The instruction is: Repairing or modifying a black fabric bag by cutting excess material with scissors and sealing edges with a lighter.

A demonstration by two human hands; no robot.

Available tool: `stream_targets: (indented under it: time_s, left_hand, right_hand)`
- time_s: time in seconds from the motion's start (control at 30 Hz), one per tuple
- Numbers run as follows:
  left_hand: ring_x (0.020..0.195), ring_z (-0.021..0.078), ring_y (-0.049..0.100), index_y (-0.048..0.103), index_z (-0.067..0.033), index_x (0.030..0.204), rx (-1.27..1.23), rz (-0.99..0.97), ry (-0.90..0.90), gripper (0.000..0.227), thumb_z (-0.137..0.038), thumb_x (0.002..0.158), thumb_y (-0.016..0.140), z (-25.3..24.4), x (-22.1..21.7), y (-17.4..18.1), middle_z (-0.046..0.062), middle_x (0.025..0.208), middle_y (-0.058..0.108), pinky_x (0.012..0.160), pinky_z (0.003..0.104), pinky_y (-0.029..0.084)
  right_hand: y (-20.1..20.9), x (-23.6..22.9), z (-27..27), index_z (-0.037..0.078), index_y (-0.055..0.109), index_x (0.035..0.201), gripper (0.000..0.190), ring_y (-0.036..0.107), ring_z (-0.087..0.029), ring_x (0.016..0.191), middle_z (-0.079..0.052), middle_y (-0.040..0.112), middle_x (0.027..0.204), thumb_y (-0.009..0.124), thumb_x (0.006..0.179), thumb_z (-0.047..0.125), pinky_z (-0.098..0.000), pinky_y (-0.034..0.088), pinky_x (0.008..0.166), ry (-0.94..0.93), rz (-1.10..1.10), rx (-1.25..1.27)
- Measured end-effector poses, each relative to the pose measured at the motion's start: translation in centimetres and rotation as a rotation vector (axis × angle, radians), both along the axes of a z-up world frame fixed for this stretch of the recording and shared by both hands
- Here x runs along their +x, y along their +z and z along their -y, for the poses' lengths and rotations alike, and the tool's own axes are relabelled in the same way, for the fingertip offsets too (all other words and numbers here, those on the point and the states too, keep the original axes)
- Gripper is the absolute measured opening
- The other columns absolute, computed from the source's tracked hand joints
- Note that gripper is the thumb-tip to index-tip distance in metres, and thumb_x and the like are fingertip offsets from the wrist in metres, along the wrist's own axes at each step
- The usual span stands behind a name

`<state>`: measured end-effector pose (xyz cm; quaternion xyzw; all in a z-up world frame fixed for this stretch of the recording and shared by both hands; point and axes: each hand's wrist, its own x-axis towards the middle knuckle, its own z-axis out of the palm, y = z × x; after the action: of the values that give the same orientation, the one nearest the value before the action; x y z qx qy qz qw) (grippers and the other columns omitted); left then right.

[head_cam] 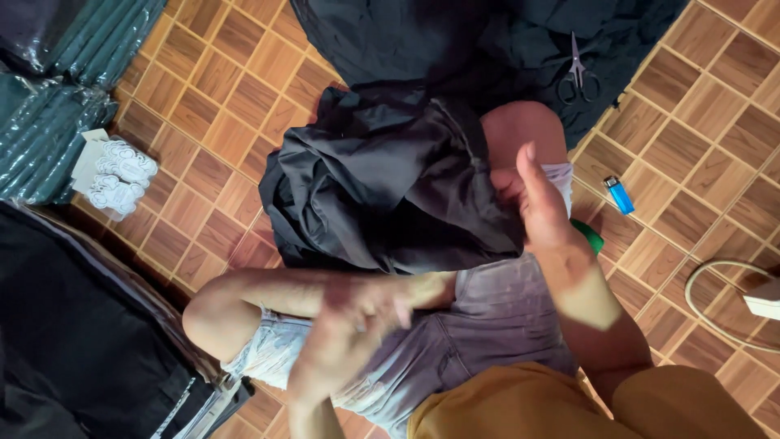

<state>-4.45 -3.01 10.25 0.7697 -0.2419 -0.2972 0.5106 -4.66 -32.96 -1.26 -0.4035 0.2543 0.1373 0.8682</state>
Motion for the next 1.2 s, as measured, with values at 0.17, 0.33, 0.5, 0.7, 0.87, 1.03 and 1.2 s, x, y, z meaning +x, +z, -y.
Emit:
stream_targets:
  time_s: [0.17, 0.33, 0.5, 0.7, 0.87, 1.03, 1.2]
  left_hand:
    - [0.116, 0.0277, 0.06, 0.062, -0.0057, 0.134, -0.012, 0.613, 0.257, 0.04, -0.006, 0.095, 0.07, 5.0, 7.0, 3.2, 0.012, 0.134, 0.062, 0.104, 0.038, 0.049]
    - [0.142, 0.0294, 0.052, 0.07, -0.0206, 0.125, -0.043, 0.753, -0.053, 0.06, -0.01, 0.068, 0.086, 8.1, 12.6, -1.7, -0.001, 0.145, 0.059, 0.117, 0.047, 0.034]
    - [0.079, 0.0293, 0.071, 0.077, -0.0142, 0.09, -0.367, 0.516, -0.118, 0.017, -0.01, 0.08, 0.089, 7.5, 15.3, -2.4, 0.007, 0.08, 0.071, 0.076, 0.036, 0.053]
    - [0.072, 0.0055, 0.064, 0.081, -0.0129, 0.083, -0.215, 0.161, -0.056, 0.012, -0.014, 0.079, 0.092, 2.5, 15.4, 0.6, 0.0, 0.073, 0.074, 0.07, 0.022, 0.053]
    - [0.064, 0.0045, 0.055, 0.078, -0.0101, 0.078, -0.179, 0.119, -0.003, 0.013, -0.014, 0.089, 0.083, -0.4, 15.4, -1.3, -0.002, 0.067, 0.068, 0.063, 0.02, 0.046]
    - [0.062, 0.0051, 0.055, 0.076, -0.0077, 0.075, -0.169, 0.105, 0.06, 0.015, -0.012, 0.088, 0.083, -1.9, 14.6, -1.8, 0.002, 0.06, 0.066, 0.06, 0.02, 0.046]
    - [0.061, 0.005, 0.054, 0.075, -0.0083, 0.073, -0.154, 0.098, 0.085, 0.017, -0.014, 0.086, 0.084, -2.4, 14.2, -1.7, 0.002, 0.059, 0.064, 0.059, 0.019, 0.045]
  right_hand:
    - [1.3, -3.3, -0.1, -0.005, 0.06, 0.13, 0.049, 0.06, -0.026, 0.12, -0.019, 0.063, 0.128, 0.06, 0.083, 0.009, -0.0368, 0.041, 0.109, 0.046, 0.035, -0.194]
    - [4.1, -2.0, 1.3, -0.002, 0.07, 0.101, 0.028, 0.056, -0.01, 0.081, -0.001, 0.068, 0.091, 0.076, 0.075, 0.007, -0.0234, 0.042, 0.077, 0.533, 0.535, -0.191]
    - [-1.5, -3.3, 3.0, -0.017, 0.069, 0.097, 0.042, 0.074, -0.026, 0.073, -0.022, 0.073, 0.083, 0.08, 0.066, 0.009, -0.0393, 0.061, 0.064, 0.192, 0.6, -0.172]
    - [2.4, -1.2, 2.3, -0.008, 0.06, 0.091, 0.018, 0.069, -0.021, 0.086, -0.02, 0.068, 0.1, 0.063, 0.09, 0.009, -0.0307, 0.055, 0.071, -0.072, 0.544, -0.08]
    - [2.4, -0.8, 1.7, -0.01, 0.065, 0.091, 0.015, 0.067, -0.017, 0.082, -0.015, 0.068, 0.085, 0.06, 0.096, 0.002, -0.0301, 0.059, 0.072, 0.068, 0.572, -0.191]
    - [1.7, -0.6, 2.4, -0.007, 0.067, 0.086, 0.018, 0.06, -0.011, 0.072, -0.009, 0.061, 0.072, 0.061, 0.097, 0.006, -0.0275, 0.056, 0.066, 0.158, 0.635, -0.34]
    - [4.2, -0.3, 2.0, 0.0, 0.067, 0.081, 0.022, 0.044, -0.006, 0.066, -0.001, 0.047, 0.064, 0.058, 0.1, 0.006, -0.0249, 0.049, 0.062, 0.219, 0.693, -0.516]
